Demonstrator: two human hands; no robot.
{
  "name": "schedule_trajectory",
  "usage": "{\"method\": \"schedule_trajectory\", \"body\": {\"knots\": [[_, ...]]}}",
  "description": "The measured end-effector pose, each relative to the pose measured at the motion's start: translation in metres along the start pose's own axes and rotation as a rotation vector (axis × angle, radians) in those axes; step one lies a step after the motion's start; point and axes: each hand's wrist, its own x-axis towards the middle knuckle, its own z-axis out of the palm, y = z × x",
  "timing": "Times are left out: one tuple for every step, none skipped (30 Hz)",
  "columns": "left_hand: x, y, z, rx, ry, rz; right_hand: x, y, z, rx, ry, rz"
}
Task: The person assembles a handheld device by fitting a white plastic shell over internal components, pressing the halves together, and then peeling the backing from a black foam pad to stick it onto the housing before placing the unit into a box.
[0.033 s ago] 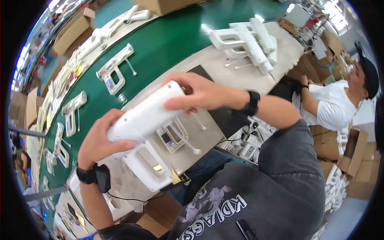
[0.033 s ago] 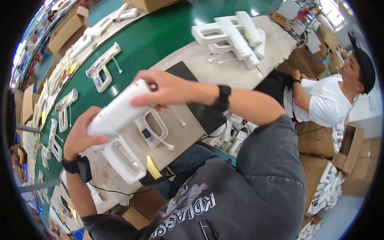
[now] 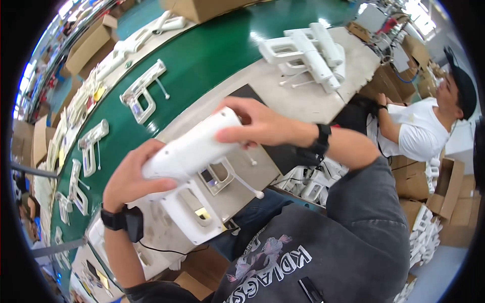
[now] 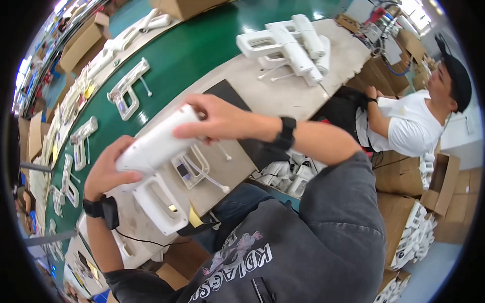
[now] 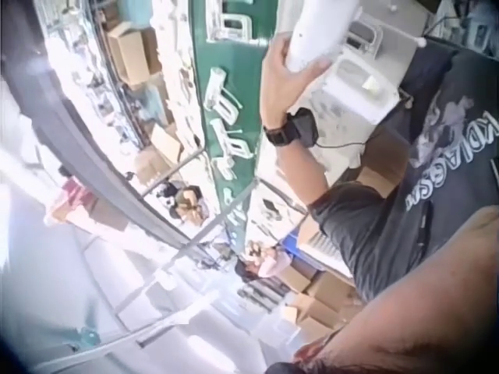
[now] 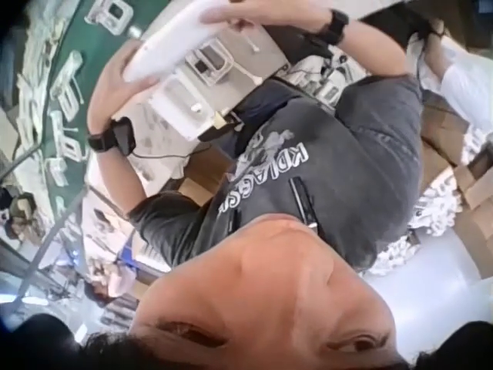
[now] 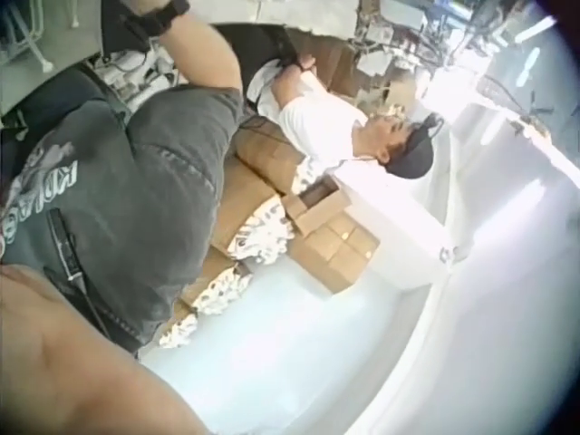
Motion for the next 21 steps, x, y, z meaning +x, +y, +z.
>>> {"method": "schedule_trajectory", "body": {"knots": [[0.01, 0.008, 0.009, 0.123, -0.06, 0.082, -0.024, 0.007, -0.002, 0.034, 0.08, 0.011], [0.022, 0.014, 0.021, 0.115, -0.067, 0.142, -0.045, 0.015, -0.008, 0.072, 0.149, 0.01], [0.035, 0.02, 0.033, 0.18, 0.138, 0.246, -0.065, 0.022, -0.023, 0.157, 0.26, 0.06], [0.043, 0.025, 0.041, 0.246, 0.341, 0.34, -0.085, 0.03, -0.039, 0.248, 0.345, 0.083], [0.045, 0.029, 0.045, 0.415, 0.565, 0.445, -0.103, 0.039, -0.06, 0.377, 0.471, 0.032], [0.041, 0.031, 0.048, 0.421, 0.568, 0.458, -0.12, 0.044, -0.087, 0.504, 0.577, -0.036], [0.033, 0.031, 0.052, 0.211, 0.642, 0.404, -0.138, 0.051, -0.114, 0.602, 0.788, -0.136], [0.023, 0.029, 0.057, 0.013, 0.708, 0.376, -0.156, 0.057, -0.141, 0.704, 0.965, -0.25], [0.011, 0.025, 0.059, 0.028, 0.71, 0.329, -0.172, 0.059, -0.174, 0.685, 1.039, -0.28], [-0.001, 0.019, 0.064, 0.014, 0.712, 0.31, -0.186, 0.061, -0.207, 0.671, 1.083, -0.315], [-0.012, 0.009, 0.072, -0.052, 0.737, 0.275, -0.198, 0.063, -0.236, 0.589, 1.083, -0.332], [-0.023, -0.001, 0.081, -0.117, 0.767, 0.242, -0.203, 0.066, -0.263, 0.523, 1.155, -0.309], [-0.034, -0.012, 0.093, -0.146, 0.793, 0.187, -0.201, 0.072, -0.287, 0.515, 1.07, -0.354], [-0.045, -0.024, 0.108, -0.177, 0.815, 0.156, -0.197, 0.08, -0.307, 0.572, 1.15, -0.351], [-0.052, -0.037, 0.123, -0.195, 0.854, 0.076, -0.192, 0.086, -0.326, 0.641, 1.262, -0.326], [-0.058, -0.049, 0.139, -0.216, 0.887, 0.039, -0.186, 0.092, -0.344, 0.631, 1.226, -0.351], [-0.064, -0.059, 0.155, -0.245, 0.915, -0.052, -0.178, 0.099, -0.36, 0.686, 1.279, -0.342], [-0.071, -0.068, 0.17, -0.281, 0.94, -0.159, -0.17, 0.107, -0.374, 0.757, 1.359, -0.314], [-0.077, -0.074, 0.189, -0.243, 0.999, -0.18, -0.167, 0.113, -0.389, 0.79, 1.38, -0.3], [-0.083, -0.078, 0.21, -0.223, 1.06, -0.277, -0.166, 0.121, -0.403, 0.776, 1.325, -0.32], [-0.088, -0.08, 0.231, -0.252, 1.086, -0.288, -0.164, 0.132, -0.416, 0.837, 1.41, -0.33]]}}
